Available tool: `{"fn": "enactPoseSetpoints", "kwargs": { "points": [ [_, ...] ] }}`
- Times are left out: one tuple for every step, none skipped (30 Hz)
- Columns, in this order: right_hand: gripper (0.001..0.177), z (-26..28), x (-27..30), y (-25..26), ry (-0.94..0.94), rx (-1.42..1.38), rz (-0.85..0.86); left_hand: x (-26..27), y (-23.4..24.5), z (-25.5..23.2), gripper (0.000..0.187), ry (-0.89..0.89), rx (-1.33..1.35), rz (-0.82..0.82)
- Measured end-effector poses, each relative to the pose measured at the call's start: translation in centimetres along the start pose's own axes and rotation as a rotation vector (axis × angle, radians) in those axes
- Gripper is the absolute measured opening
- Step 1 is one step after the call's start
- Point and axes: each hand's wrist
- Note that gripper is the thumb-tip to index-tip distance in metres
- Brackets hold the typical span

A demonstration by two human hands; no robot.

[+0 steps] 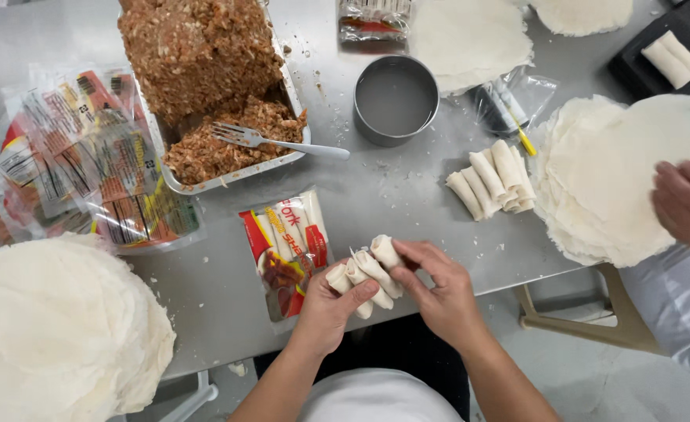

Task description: The person packs prepared lumpia into plastic bags by hand and rolls a new lumpia using a fork to spread filling onto a wrapper.

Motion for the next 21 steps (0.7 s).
{"fn": "enactPoseSetpoints", "kwargs": {
  "points": [
    [0.036, 0.0, 0.1, -0.4, 0.097, 0.014, -0.002, 0.0, 0.4, 0.6, 0.024, -0.026, -0.005, -0.027],
    [0.036, 0.1, 0.3, -0.4, 0.099, 0.015, -0.004, 0.0, 0.3, 0.4, 0.024, -0.027, -0.006, -0.024],
    [0.035, 0.2, 0.5, -0.4, 0.131, 0.008, 0.005, 0.0, 0.2, 0.2, 0.024, -0.025, -0.008, -0.020],
    [0.035, 0.3, 0.6, -0.4, 0.165, 0.002, 0.013, 0.0, 0.1, 0.0, 0.025, -0.023, -0.011, -0.014],
    [0.035, 0.3, 0.7, -0.5, 0.167, 0.003, 0.010, 0.0, 0.1, -0.3, 0.025, -0.025, -0.012, -0.010],
    [0.032, 0.2, 0.9, -0.4, 0.170, 0.003, -0.027, 0.1, 0.0, -0.5, 0.028, -0.031, -0.056, -0.005],
    [0.029, 0.1, 1.0, -0.4, 0.173, 0.002, -0.065, 0.1, -0.1, -0.7, 0.031, -0.037, -0.101, -0.001],
    [0.029, -0.1, 1.3, -0.6, 0.173, 0.004, -0.061, 0.3, -0.3, -1.0, 0.031, -0.038, -0.097, -0.002],
    [0.031, -0.2, 1.6, -0.9, 0.196, -0.040, -0.032, 0.5, -0.5, -1.2, 0.035, -0.048, -0.099, 0.008],
    [0.032, -0.4, 1.7, -1.1, 0.224, -0.087, -0.002, 0.6, -0.7, -1.7, 0.039, -0.063, -0.103, 0.017],
    [0.032, -1.0, 2.1, -1.8, 0.229, -0.087, 0.002, 1.0, -1.3, -2.1, 0.039, -0.069, -0.102, 0.014],
    [0.049, -1.7, 2.6, -2.5, 0.235, -0.214, 0.041, 1.3, -1.9, -2.6, 0.045, -0.061, -0.047, 0.018],
    [0.068, -2.4, 3.0, -3.2, 0.239, -0.340, 0.082, 1.7, -2.4, -3.0, 0.051, -0.053, 0.009, 0.022],
    [0.068, -3.0, 3.9, -4.3, 0.235, -0.341, 0.087, 1.8, -2.7, -2.7, 0.051, -0.052, 0.012, 0.017],
    [0.072, -3.7, 4.9, -5.3, 0.101, -0.429, 0.002, 2.0, -3.0, -2.3, 0.057, -0.059, 0.040, 0.008],
    [0.079, -4.4, 5.7, -6.4, -0.029, -0.516, -0.085, 2.0, -3.2, -2.0, 0.064, -0.070, 0.064, 0.001],
    [0.079, -4.7, 5.6, -6.4, -0.028, -0.519, -0.082, 1.6, -2.8, -2.2, 0.064, -0.072, 0.063, -0.003],
    [0.079, -4.8, 5.8, -6.4, -0.042, -0.444, -0.064, 1.4, -2.3, -2.3, 0.063, -0.157, 0.099, 0.012],
    [0.079, -5.0, 6.1, -6.4, -0.055, -0.370, -0.045, 1.3, -1.9, -2.3, 0.064, -0.243, 0.134, 0.027],
    [0.079, -4.4, 5.9, -6.8, -0.057, -0.372, -0.051, 1.4, -2.5, -2.7, 0.064, -0.239, 0.131, 0.031],
    [0.076, -3.8, 5.8, -7.1, 0.001, -0.606, 0.007, 1.5, -3.1, -3.1, 0.043, -0.257, 0.188, -0.065]
  ]
}}
Point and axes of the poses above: each hand's wrist, its own x-axis away from the middle knuckle, its own y-axis out of the back of the hand, z = x × y, and after that the axes turned 2 degrees about z, right-handed
